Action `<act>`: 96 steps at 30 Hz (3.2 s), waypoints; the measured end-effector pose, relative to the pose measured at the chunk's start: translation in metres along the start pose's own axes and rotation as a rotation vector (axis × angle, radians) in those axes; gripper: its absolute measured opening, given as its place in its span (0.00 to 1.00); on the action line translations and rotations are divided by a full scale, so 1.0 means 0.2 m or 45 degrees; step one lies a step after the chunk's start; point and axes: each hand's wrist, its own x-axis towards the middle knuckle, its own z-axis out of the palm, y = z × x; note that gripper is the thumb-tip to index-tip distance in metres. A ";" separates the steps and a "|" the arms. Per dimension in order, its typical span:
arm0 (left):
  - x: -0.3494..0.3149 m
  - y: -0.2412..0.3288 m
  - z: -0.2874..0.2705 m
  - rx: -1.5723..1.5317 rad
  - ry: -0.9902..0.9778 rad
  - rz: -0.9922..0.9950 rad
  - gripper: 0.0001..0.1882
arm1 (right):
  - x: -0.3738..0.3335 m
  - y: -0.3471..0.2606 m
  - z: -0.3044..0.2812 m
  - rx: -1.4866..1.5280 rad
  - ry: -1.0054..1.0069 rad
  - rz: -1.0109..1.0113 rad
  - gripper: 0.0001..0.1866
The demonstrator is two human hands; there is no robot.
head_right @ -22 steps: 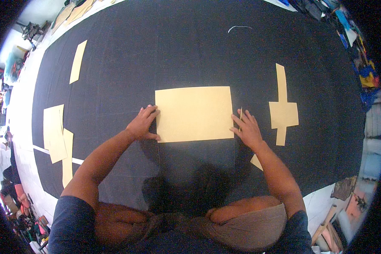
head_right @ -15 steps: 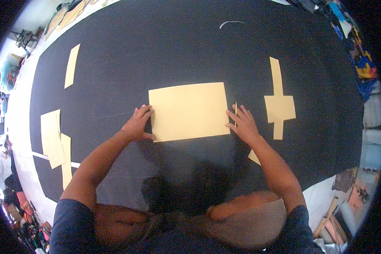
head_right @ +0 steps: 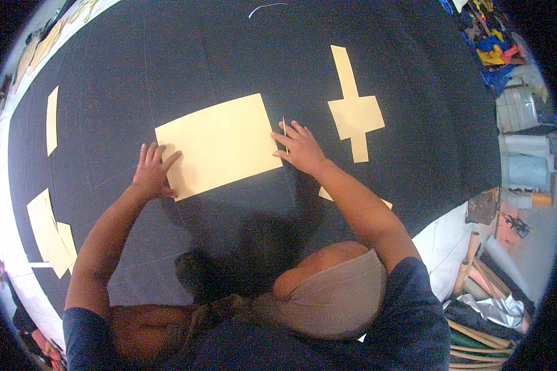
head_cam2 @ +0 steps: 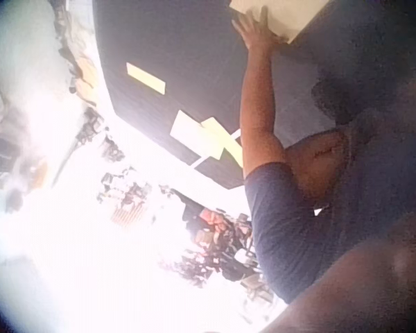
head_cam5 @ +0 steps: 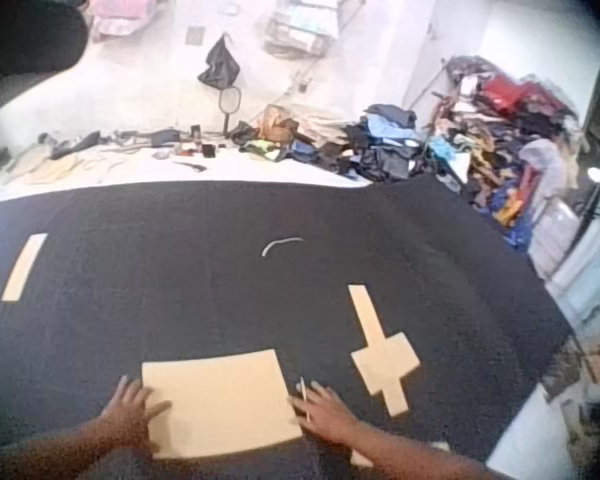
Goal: The person sits on the floor and uses a pencil to trace the outlines of several cardboard templates onto a large black fabric. The person handles multiple templates of different shapes, positioning them on the fabric and drawing around their edges before moving them aside.
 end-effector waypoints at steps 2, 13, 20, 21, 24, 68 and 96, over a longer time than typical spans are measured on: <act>0.03 -0.03 0.06 -0.011 0.123 0.140 0.64 | 0.01 -0.01 -0.01 -0.003 -0.006 0.000 0.32; 0.17 0.00 0.05 -0.519 0.169 0.060 0.51 | 0.06 -0.05 -0.12 -0.033 -0.065 0.001 0.26; 0.20 0.07 -0.01 -0.526 0.070 -0.040 0.60 | 0.40 -0.11 -0.18 0.697 0.474 0.134 0.18; 0.20 0.07 -0.02 -0.506 0.046 -0.054 0.60 | 0.47 -0.20 -0.22 0.807 0.421 0.144 0.18; 0.21 0.09 -0.01 -0.444 0.096 -0.047 0.61 | 0.70 -0.50 -0.23 0.825 0.263 0.077 0.19; 0.25 0.10 -0.20 -0.310 -0.238 -0.063 0.57 | 0.94 -0.74 -0.01 0.823 0.160 -0.029 0.15; 0.35 0.24 -0.16 -0.296 0.006 0.177 0.53 | 0.74 -0.06 -0.04 0.942 0.366 0.543 0.13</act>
